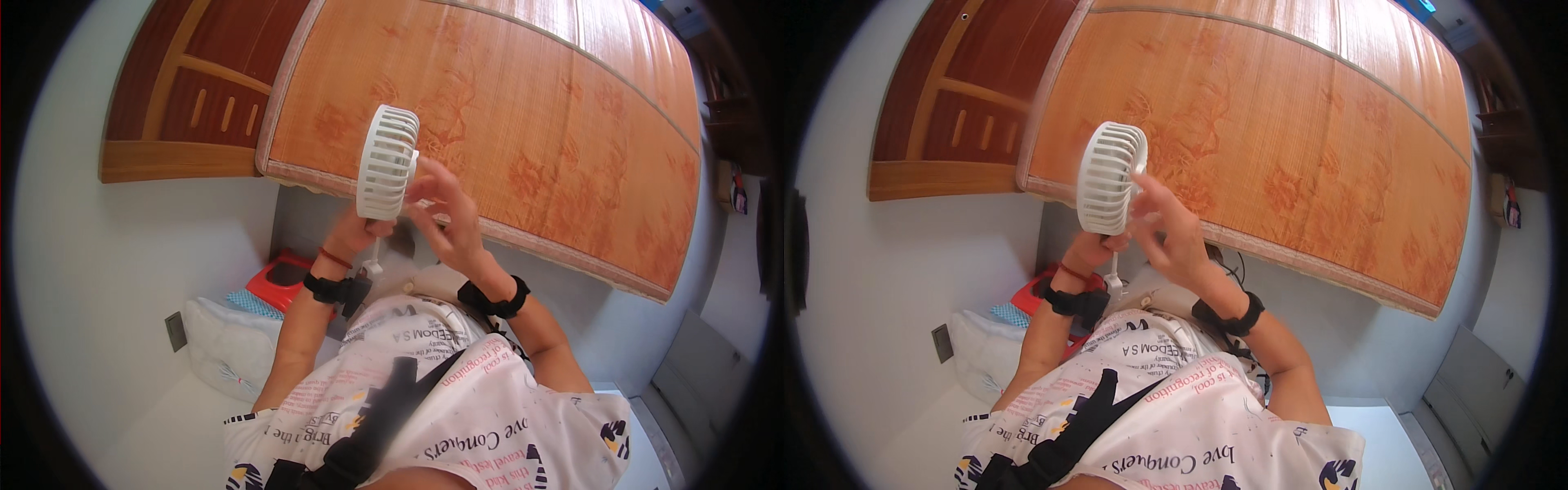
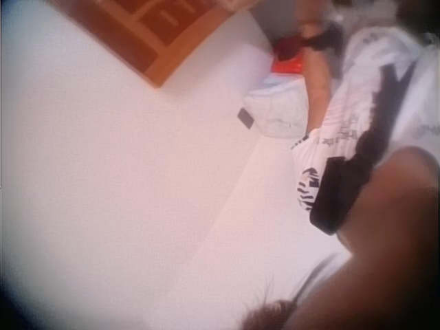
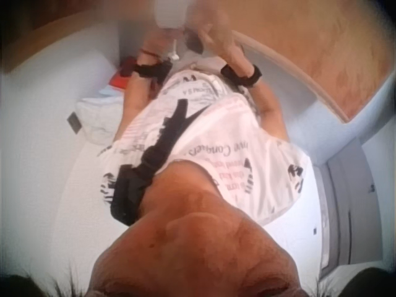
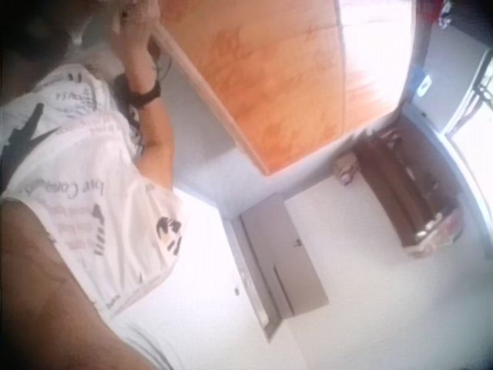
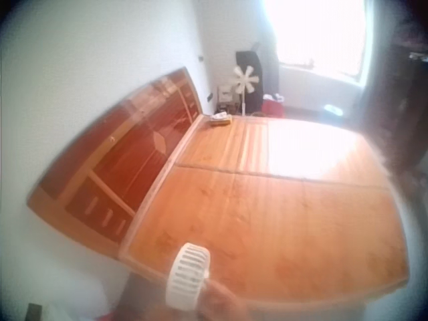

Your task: The person handles a selfie stick, plugs a large floor fan into a wall outlet, and then disassembles a small white portable fan by removing its front plastic cover by hand.

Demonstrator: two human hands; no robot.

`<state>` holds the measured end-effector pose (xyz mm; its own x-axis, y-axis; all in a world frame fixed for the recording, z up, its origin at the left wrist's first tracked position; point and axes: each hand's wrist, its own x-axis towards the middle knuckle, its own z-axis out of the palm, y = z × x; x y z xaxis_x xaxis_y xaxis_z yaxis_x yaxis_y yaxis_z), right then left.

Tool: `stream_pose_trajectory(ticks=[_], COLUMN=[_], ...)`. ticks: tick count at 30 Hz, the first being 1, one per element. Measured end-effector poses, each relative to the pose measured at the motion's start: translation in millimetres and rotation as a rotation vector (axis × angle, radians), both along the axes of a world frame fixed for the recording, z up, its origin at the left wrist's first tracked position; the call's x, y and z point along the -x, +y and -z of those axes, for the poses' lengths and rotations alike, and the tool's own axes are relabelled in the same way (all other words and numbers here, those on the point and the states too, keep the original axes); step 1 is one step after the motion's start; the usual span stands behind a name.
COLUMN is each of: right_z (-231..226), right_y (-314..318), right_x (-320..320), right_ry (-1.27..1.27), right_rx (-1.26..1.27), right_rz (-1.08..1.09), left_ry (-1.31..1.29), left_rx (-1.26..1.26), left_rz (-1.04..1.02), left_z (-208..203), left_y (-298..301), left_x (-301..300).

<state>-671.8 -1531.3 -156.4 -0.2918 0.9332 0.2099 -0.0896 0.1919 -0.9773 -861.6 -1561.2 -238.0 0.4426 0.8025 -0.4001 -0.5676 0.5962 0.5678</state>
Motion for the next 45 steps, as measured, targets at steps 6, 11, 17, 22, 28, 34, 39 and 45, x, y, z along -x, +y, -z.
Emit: stream_pose_trajectory(ticks=[6,11,17,22,28,34,39,45], right_z=[-7,-10,-4,8,30,16,14,18], right_y=[5,12,15,9,-3,4,-2,-21], right_x=[-2,-6,-10,-3,-4,-28,-74,-116], right_ry=[-0.209,-0.385,-0.492,-0.298,0.179,0.412,0.302,0.31], right_rx=[-0.265,-0.325,-0.34,-0.197,0.272,0.551,0.534,0.436], right_rz=[-0.04,-0.086,-0.017,0.14,0.16,0.135,0.255,0.416], left_ry=[0.082,0.162,0.348,0.31,0.49,0.612,0.576,0.522], left_rx=[-0.012,0.007,0.251,0.35,0.198,-0.058,-0.139,-0.224], left_rz=[0.02,0.006,0.032,0.048,-0.081,-0.152,-0.102,0.006], left_z=[-27,-45,-36,-40,-57,-49,-43,-48], left_y=[8,12,13,15,23,29,39,51], left_x=[-8,-6,5,-2,-13,-21,-58,-104])
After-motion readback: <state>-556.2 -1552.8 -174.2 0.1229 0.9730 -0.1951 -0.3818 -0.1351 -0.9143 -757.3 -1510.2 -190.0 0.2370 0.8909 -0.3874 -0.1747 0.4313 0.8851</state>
